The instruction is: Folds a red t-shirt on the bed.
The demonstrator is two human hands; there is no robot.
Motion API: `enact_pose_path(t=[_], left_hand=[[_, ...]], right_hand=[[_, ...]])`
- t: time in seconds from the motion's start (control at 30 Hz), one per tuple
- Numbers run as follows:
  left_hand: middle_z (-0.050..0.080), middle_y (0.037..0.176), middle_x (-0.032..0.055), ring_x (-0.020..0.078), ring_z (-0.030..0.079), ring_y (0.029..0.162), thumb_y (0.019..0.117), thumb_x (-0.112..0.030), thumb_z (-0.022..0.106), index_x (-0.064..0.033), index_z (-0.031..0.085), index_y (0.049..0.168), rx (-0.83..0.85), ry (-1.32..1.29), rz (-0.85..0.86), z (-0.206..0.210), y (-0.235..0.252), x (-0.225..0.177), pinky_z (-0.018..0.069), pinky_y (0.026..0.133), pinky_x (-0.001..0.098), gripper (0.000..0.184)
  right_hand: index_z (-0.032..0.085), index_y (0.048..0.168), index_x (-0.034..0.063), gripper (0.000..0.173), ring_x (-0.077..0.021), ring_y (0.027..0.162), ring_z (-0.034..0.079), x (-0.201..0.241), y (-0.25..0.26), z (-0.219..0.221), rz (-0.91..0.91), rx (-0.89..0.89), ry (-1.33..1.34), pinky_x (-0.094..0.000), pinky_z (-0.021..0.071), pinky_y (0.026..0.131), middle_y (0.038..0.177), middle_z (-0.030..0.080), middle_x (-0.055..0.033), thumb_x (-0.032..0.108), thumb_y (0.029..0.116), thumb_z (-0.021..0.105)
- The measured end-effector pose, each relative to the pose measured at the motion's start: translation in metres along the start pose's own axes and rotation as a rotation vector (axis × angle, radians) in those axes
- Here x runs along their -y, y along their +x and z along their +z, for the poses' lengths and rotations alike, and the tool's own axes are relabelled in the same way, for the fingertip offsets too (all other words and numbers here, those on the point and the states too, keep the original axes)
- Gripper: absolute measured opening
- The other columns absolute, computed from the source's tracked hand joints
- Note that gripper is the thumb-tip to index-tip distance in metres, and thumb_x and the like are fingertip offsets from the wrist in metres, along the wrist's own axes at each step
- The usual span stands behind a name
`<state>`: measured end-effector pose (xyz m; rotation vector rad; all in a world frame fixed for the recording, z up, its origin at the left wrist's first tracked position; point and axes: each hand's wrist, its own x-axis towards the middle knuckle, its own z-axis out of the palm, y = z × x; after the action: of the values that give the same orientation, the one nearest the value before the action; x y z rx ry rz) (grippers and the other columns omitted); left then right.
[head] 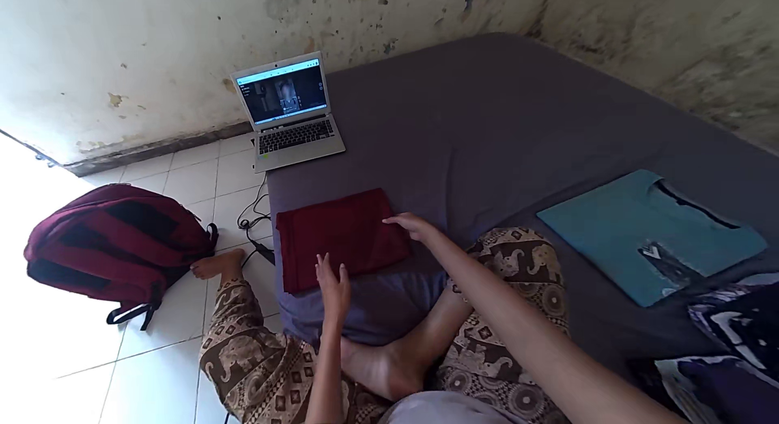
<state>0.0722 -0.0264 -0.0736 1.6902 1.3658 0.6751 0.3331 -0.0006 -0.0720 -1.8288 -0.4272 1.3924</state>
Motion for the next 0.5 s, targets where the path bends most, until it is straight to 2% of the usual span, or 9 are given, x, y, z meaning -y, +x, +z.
enact_pose_path(t=[0.07,0.13,0.17,0.23,0.3,0.33,0.4,0.47,0.5], left_hand=[[0.015,0.162,0.0375,0.0507,0.018,0.152,0.1065,-0.018,0.05,0.0116,0.03,0.153,0.053,-0.153,-0.088,0.005,0.012,-0.012,0.0157,0.125,0.0542,0.059],[0.011,0.163,0.0376,0.0503,0.015,0.153,0.1091,-0.025,0.045,0.0095,0.019,0.157,0.088,-0.277,-0.184,0.005,0.021,-0.019,0.0172,0.124,0.0565,0.065],[0.011,0.164,0.0362,0.0487,0.015,0.153,0.1105,-0.028,0.041,0.008,0.014,0.159,0.095,-0.347,-0.224,0.004,0.025,-0.023,0.0192,0.123,0.0578,0.066],[0.018,0.165,0.0284,0.041,0.026,0.151,0.1116,-0.037,0.032,-0.0004,0.011,0.162,0.078,-0.479,-0.278,0.0,0.031,-0.03,0.0285,0.118,0.06,0.065],[0.035,0.157,0.0226,0.0332,0.044,0.138,0.1103,-0.048,0.02,-0.0074,0.018,0.161,0.057,-0.602,-0.323,-0.01,0.032,-0.043,0.0412,0.106,0.0585,0.065],[0.044,0.147,0.0188,0.0275,0.052,0.125,0.1088,-0.052,0.014,-0.0085,0.022,0.158,0.042,-0.673,-0.326,-0.017,0.036,-0.045,0.0469,0.096,0.0539,0.066],[0.057,0.124,0.007,0.015,0.061,0.105,0.1068,-0.054,0.006,-0.0101,0.032,0.147,0.018,-0.882,-0.269,-0.032,0.044,-0.037,0.0534,0.085,0.0415,0.065],[0.064,0.11,0.0032,0.0092,0.064,0.099,0.1096,-0.041,0.009,-0.0061,0.044,0.132,-0.083,-1.008,-0.138,-0.047,0.032,-0.034,0.0562,0.084,0.0328,0.054],[0.063,0.113,0.0128,0.0135,0.062,0.103,0.1104,-0.023,0.015,0.0055,0.043,0.133,-0.155,-0.952,-0.086,-0.057,0.004,-0.049,0.0538,0.09,0.0338,0.046]], right_hand=[[0.047,0.141,-0.0049,0.044,-0.0238,0.112,0.059,0.016,-0.01,0.008,-0.027,0.059,0.001,-0.0386,0.0492,0.095,0.131,0.058,-0.0214,0.01,0.1016,0.06],[0.046,0.143,-0.0041,0.046,-0.0219,0.111,0.06,0.039,-0.033,0.023,-0.104,0.113,0.003,-0.0369,0.0497,0.096,0.131,0.058,-0.0206,0.005,0.0997,0.061],[0.046,0.144,-0.0039,0.049,-0.0215,0.113,0.06,0.051,-0.048,0.03,-0.161,0.14,0.006,-0.0365,0.0494,0.097,0.133,0.058,-0.0206,0.003,0.0982,0.062],[0.047,0.144,-0.0053,0.055,-0.0227,0.117,0.06,0.072,-0.068,0.047,-0.305,0.205,-0.013,-0.0377,0.0484,0.101,0.136,0.058,-0.0226,-0.001,0.0931,0.067],[0.05,0.139,-0.0106,0.056,-0.027,0.117,0.061,0.081,-0.079,0.068,-0.505,0.275,-0.089,-0.0406,0.0476,0.103,0.133,0.059,-0.0275,-0.004,0.0883,0.072],[0.05,0.136,-0.0143,0.056,-0.0318,0.118,0.061,0.085,-0.086,0.08,-0.627,0.314,-0.156,-0.0436,0.0465,0.104,0.131,0.059,-0.0312,-0.005,0.0864,0.073],[0.052,0.135,-0.0154,0.055,-0.0385,0.121,0.06,0.093,-0.121,0.104,-0.815,0.385,-0.351,-0.0485,0.0447,0.106,0.128,0.06,-0.0338,-0.004,0.0857,0.074],[0.054,0.137,-0.0092,0.053,-0.0388,0.114,0.064,0.091,-0.17,0.125,-0.899,0.451,-0.568,-0.0522,0.0479,0.1,0.121,0.065,-0.0297,-0.004,0.0874,0.072],[0.057,0.135,-0.0064,0.05,-0.039,0.106,0.066,0.083,-0.192,0.134,-0.941,0.478,-0.656,-0.0543,0.0507,0.094,0.112,0.068,-0.0276,-0.005,0.0871,0.071]])
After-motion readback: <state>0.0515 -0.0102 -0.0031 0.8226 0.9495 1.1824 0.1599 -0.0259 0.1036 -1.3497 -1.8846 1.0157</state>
